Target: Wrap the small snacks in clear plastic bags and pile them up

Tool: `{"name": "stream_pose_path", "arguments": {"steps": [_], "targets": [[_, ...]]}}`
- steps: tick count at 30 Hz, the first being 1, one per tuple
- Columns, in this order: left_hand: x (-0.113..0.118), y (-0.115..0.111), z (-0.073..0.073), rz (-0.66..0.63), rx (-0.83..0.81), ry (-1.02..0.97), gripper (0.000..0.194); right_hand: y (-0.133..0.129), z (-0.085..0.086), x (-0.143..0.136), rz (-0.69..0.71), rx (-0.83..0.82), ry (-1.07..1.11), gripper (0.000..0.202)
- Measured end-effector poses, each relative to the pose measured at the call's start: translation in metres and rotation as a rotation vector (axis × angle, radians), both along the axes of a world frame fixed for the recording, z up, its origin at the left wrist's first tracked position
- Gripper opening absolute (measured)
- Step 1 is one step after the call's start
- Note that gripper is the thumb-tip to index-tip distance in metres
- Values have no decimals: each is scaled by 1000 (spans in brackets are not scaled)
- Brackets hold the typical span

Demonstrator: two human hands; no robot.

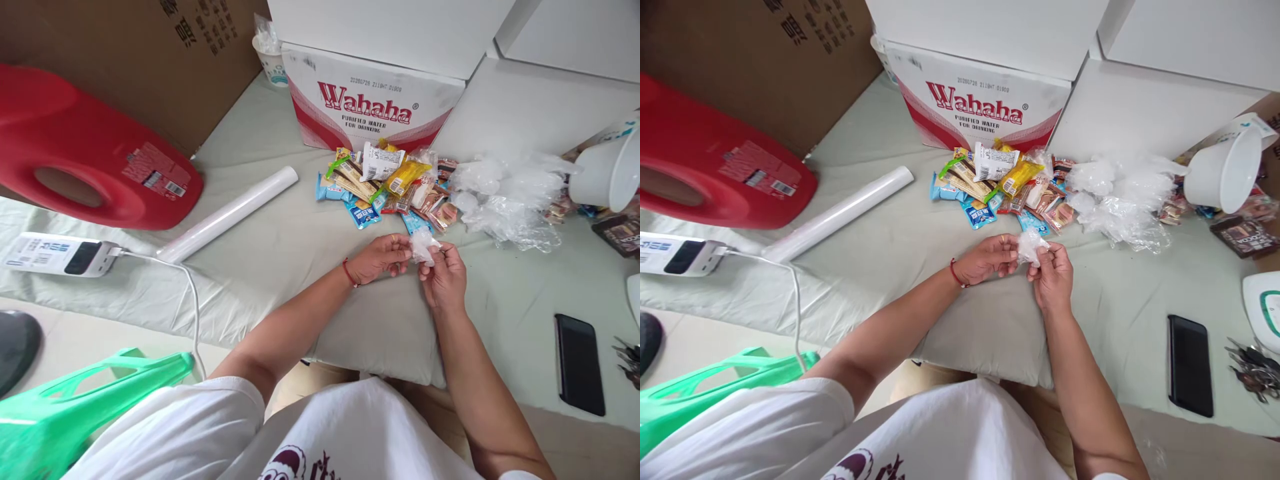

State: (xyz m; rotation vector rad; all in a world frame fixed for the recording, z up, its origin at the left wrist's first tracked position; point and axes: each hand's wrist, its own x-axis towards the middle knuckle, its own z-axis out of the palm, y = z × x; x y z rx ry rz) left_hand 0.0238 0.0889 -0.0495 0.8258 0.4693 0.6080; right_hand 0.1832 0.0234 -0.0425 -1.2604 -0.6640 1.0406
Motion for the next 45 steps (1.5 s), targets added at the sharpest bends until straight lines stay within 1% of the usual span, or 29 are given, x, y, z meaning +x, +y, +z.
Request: {"name": "stream_pose_path", "arguments": {"steps": [2, 4, 5, 7, 9, 10, 12, 14, 16, 20, 22, 24, 27, 30, 32, 34, 36, 39, 41, 43, 45], "targets": [[2, 0, -4, 23, 47, 22, 54, -2, -5, 1, 18, -6, -103, 47], [4, 0, -7, 72, 58, 35, 52, -4, -9, 3, -10, 9, -277, 45], [5, 0, -8, 93, 55, 38, 51, -6, -10, 4, -36, 45, -385, 46], [7, 1, -8, 116, 50, 44, 48, -9, -10, 7, -76, 175, -603, 51], [7, 1, -7, 126, 56, 46, 45, -11, -8, 9, -51, 293, -796, 58], [7, 1, -7, 127, 63, 44, 44, -12, -7, 10, -22, 308, -874, 57], [6, 1, -7, 122, 93, 43, 41, -12, -6, 12, 30, 264, -952, 44], [5, 1, -9, 114, 130, 52, 37, -10, -8, 13, 40, 211, -886, 28], [4, 2, -10, 107, 159, 55, 32, -7, -10, 15, 19, 206, -702, 22], [2, 4, -8, 154, 172, -9, 26, -1, -11, 22, -77, 173, -231, 28], [0, 5, -5, 185, 104, -58, 27, 2, -8, 27, -141, 141, -14, 34], [-2, 7, -1, 201, 12, -98, 30, 4, -5, 32, -187, 133, 118, 39], [-6, 10, 3, 234, -90, -154, 32, 5, 0, 37, -203, 160, 167, 39], [-7, 12, 4, 266, -197, -175, 34, 4, 3, 36, -155, 223, 142, 35], [-6, 12, 4, 257, -256, -141, 45, 2, 4, 33, -89, 262, 103, 32], [-4, 11, 4, 212, -273, -95, 58, -1, 3, 29, -7, 265, 47, 29], [-3, 8, 4, 138, -220, -61, 63, -4, 1, 25, 66, 238, -22, 28], [-1, 3, 2, 56, -32, -8, 56, -4, -2, 20, 97, 183, -72, 30], [0, 0, 0, 63, 48, 21, 54, -2, -3, 16, 77, 144, -32, 34], [1, 0, -2, 96, 63, 34, 55, 0, -4, 12, 67, 96, 40, 39], [2, 1, -2, 201, 90, 42, 57, 1, -4, 9, 71, 65, 94, 42]]}}
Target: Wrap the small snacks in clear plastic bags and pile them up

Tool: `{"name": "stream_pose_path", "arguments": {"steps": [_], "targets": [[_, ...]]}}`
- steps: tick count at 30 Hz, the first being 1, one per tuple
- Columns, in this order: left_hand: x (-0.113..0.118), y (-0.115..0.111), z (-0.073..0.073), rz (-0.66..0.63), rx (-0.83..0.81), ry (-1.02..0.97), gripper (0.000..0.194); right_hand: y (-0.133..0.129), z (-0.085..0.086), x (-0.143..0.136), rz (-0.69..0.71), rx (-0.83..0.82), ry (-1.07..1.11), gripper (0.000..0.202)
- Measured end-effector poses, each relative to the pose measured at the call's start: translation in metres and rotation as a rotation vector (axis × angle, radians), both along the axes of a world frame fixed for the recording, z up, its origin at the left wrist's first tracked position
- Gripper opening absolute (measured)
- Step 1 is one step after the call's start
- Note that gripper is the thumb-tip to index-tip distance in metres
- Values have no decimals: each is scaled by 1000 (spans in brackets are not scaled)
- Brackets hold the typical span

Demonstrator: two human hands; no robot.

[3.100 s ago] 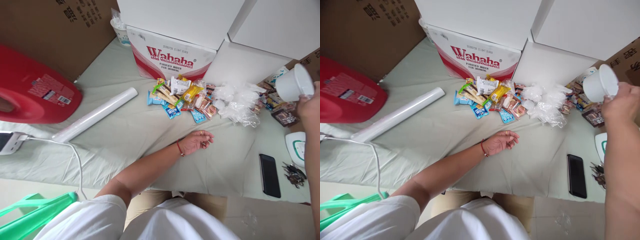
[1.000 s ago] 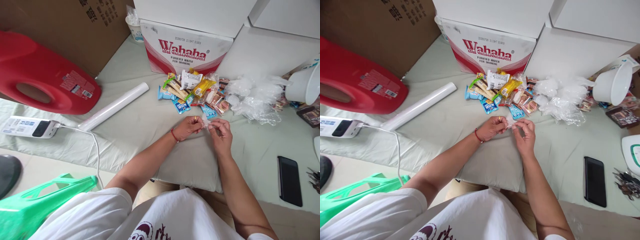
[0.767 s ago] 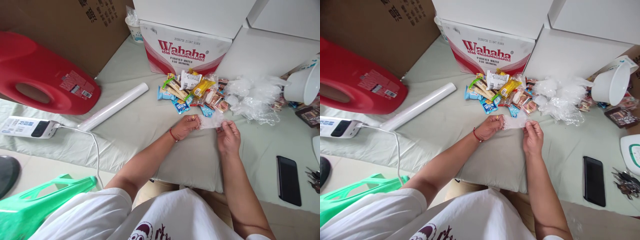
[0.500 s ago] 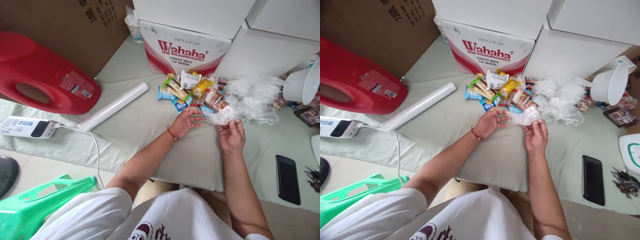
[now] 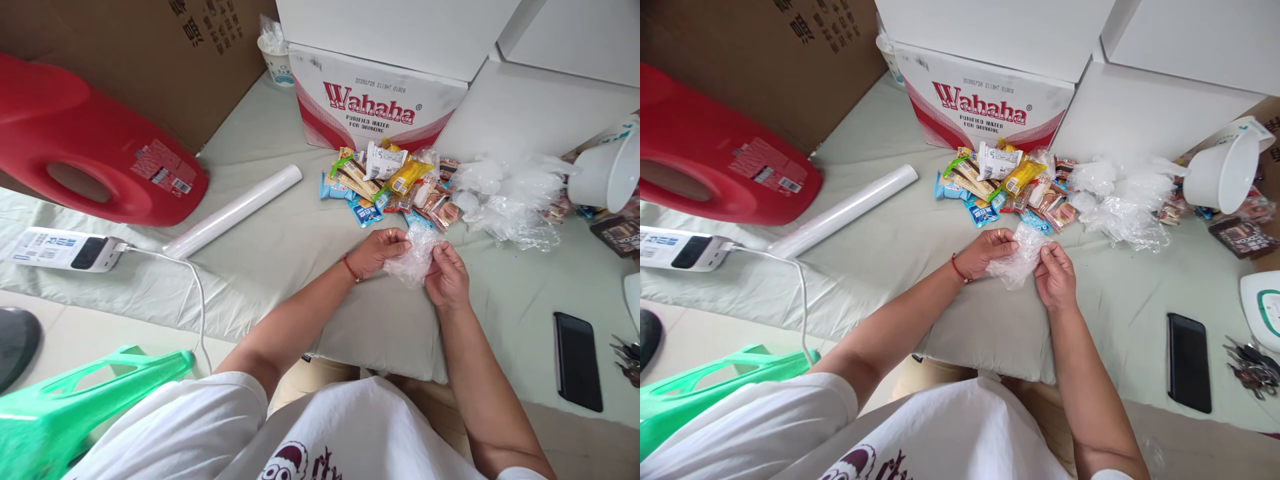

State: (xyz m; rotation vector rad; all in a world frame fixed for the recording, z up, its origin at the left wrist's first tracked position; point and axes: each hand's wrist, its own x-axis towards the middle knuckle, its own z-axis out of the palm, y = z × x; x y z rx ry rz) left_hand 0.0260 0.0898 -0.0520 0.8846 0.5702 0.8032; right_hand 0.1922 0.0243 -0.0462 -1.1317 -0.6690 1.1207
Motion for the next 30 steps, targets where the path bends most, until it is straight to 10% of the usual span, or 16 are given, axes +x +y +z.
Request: {"name": "stream_pose_path", "arguments": {"steps": [4, 12, 21, 30], "targets": [[2, 1, 1, 232, 181, 102, 54, -2, -1, -1, -30, 60, -70, 35], [3, -4, 0, 45, 364, 182, 53, -10, -9, -4, 20, 112, -308, 29], [5, -2, -5, 360, 290, 198, 42, -8, -1, 0, -123, 76, -275, 32], [1, 9, -6, 271, -22, -30, 37, -2, 0, 10, -81, 65, -64, 34]]}}
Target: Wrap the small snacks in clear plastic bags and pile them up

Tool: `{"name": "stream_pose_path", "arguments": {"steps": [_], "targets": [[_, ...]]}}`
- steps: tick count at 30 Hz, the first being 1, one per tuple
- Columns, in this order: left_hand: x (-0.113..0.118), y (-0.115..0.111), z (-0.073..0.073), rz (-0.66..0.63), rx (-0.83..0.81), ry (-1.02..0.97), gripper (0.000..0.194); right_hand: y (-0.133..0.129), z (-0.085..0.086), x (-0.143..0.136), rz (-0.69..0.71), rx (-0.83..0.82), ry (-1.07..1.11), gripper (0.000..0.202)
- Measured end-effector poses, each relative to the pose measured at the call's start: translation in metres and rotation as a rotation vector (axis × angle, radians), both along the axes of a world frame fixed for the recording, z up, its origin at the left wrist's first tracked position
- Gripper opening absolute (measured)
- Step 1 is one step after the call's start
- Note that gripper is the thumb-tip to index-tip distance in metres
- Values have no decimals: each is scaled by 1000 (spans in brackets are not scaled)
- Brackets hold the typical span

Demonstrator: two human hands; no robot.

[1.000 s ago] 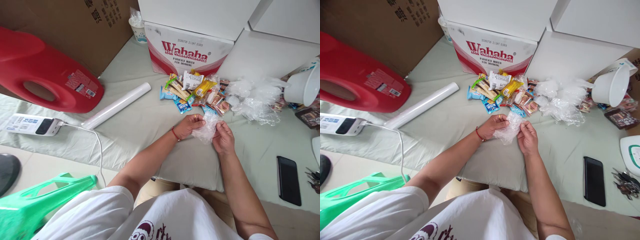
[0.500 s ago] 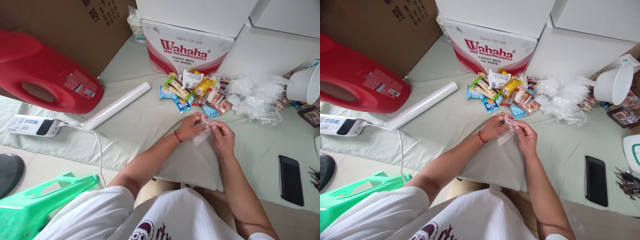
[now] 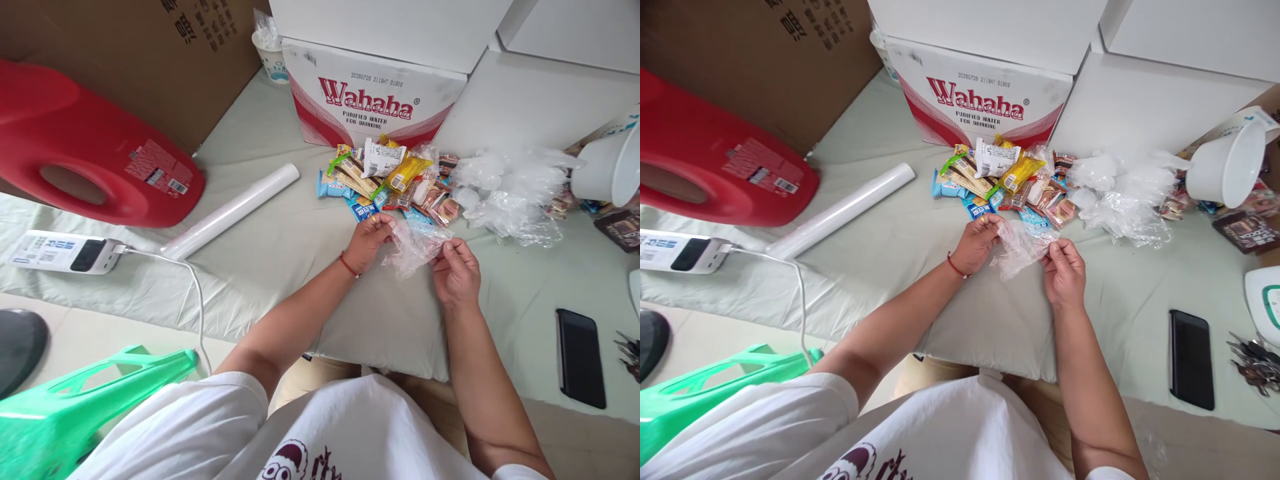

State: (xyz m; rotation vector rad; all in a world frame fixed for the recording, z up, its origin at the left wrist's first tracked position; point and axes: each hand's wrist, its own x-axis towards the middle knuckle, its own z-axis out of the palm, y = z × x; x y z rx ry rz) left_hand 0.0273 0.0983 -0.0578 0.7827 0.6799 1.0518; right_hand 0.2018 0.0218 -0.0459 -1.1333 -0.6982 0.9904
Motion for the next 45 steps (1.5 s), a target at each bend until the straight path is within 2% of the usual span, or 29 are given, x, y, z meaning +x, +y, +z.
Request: {"name": "stream_pose_path", "arguments": {"steps": [4, 6, 8, 10, 12, 14, 16, 17, 20, 24, 27, 32, 39, 41, 45], "targets": [[-4, 2, 3, -129, -104, -83, 50, 5, -5, 7, -5, -93, 28, 41], [-3, 1, 3, -142, -82, -93, 52, 4, -6, 6, -137, -97, -102, 42], [-2, -1, 2, -123, -35, -82, 53, 1, -3, 3, -306, -17, -289, 38], [0, -3, 1, -108, 18, -51, 53, -5, 4, -1, -358, 101, -445, 34], [1, -4, 1, -113, 75, -18, 51, -11, 10, -5, -231, 163, -597, 42], [1, -6, 2, -123, 130, 8, 48, -14, 14, -9, -53, 151, -783, 47], [1, -6, 2, -127, 160, 25, 47, -15, 13, -11, 33, 105, -910, 39], [1, -6, 2, -122, 154, 25, 47, -14, 11, -12, 27, 90, -912, 32], [0, -3, 1, -101, 39, -44, 49, -9, 6, -8, -50, 78, -657, 20], [-5, 2, 4, -93, -126, -163, 49, -3, 8, 3, -110, 51, -118, 27], [-5, 3, 7, -107, -185, -191, 43, -1, 13, 8, -115, 2, 92, 35], [-2, 3, 9, -119, -221, -210, 37, -11, 15, 10, -211, -25, 60, 41], [-7, 14, 11, -5, -306, -329, 30, -47, 30, 28, -370, -4, 1, 44], [-9, 15, 12, -33, -304, -339, 27, -60, 36, 37, -360, -70, 11, 46], [-11, 13, 11, -113, -256, -361, 24, -86, 37, 57, -201, -262, 64, 48]]}}
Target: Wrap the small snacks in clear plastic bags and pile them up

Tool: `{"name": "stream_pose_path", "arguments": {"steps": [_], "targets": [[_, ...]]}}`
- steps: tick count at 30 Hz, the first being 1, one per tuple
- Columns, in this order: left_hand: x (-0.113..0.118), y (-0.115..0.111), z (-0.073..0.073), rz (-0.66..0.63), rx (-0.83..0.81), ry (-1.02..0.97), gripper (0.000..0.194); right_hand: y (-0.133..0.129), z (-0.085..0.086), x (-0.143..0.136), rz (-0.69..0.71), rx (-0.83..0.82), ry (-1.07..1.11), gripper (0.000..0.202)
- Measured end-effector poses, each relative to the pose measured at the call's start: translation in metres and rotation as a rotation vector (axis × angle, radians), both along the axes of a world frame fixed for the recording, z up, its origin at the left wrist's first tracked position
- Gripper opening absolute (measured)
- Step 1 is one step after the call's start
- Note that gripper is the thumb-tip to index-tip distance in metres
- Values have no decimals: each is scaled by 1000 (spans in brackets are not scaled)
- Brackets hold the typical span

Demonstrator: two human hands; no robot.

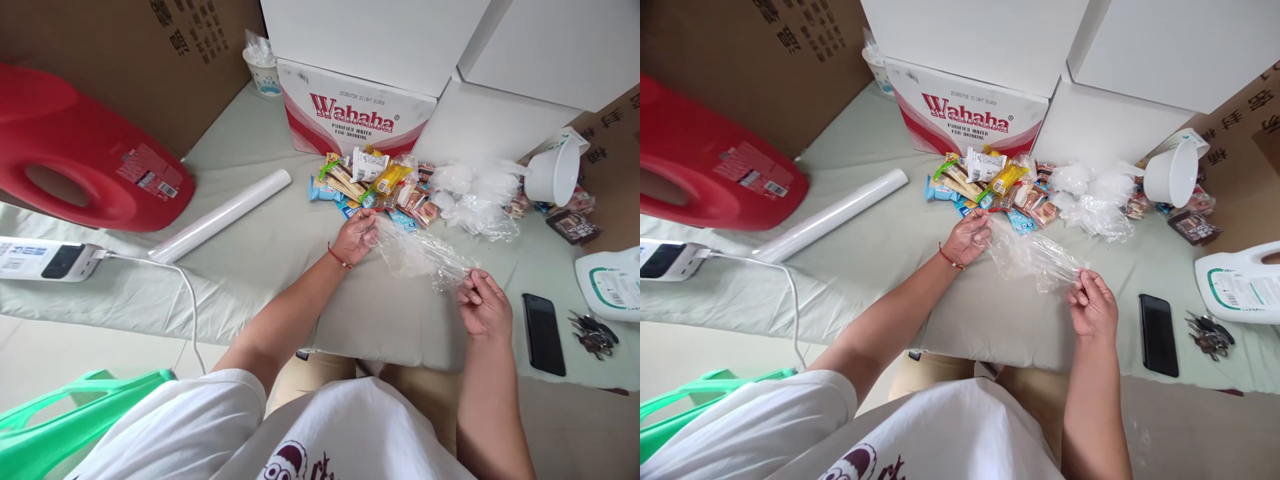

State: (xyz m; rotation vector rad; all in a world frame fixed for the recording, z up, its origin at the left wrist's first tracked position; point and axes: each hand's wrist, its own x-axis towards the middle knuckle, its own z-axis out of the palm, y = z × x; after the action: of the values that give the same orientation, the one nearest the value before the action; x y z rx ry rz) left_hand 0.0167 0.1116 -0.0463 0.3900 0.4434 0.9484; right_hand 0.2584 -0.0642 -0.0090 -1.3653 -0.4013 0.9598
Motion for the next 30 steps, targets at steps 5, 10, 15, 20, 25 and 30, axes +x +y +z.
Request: {"name": "stream_pose_path", "arguments": {"steps": [5, 10, 15, 20, 25, 30], "targets": [[2, -2, 0, -47, 72, 4, 27, -27, -13, 11, -187, -182, -387, 53], [6, -4, 2, -24, 91, 54, 29, -29, -8, -18, -151, -91, -1070, 49], [11, -9, 5, -37, 76, 90, 28, 6, -19, -61, 250, 20, -1420, 47], [12, -18, 17, -2, -57, 10, 29, 22, -27, -81, 220, 54, -1257, 26], [9, -48, 43, 152, -85, 260, 40, 14, -6, -83, 44, 13, -1178, 27], [10, -105, 50, 164, 88, 552, 80, 2, 8, -98, 42, 29, -1136, 27]]}}
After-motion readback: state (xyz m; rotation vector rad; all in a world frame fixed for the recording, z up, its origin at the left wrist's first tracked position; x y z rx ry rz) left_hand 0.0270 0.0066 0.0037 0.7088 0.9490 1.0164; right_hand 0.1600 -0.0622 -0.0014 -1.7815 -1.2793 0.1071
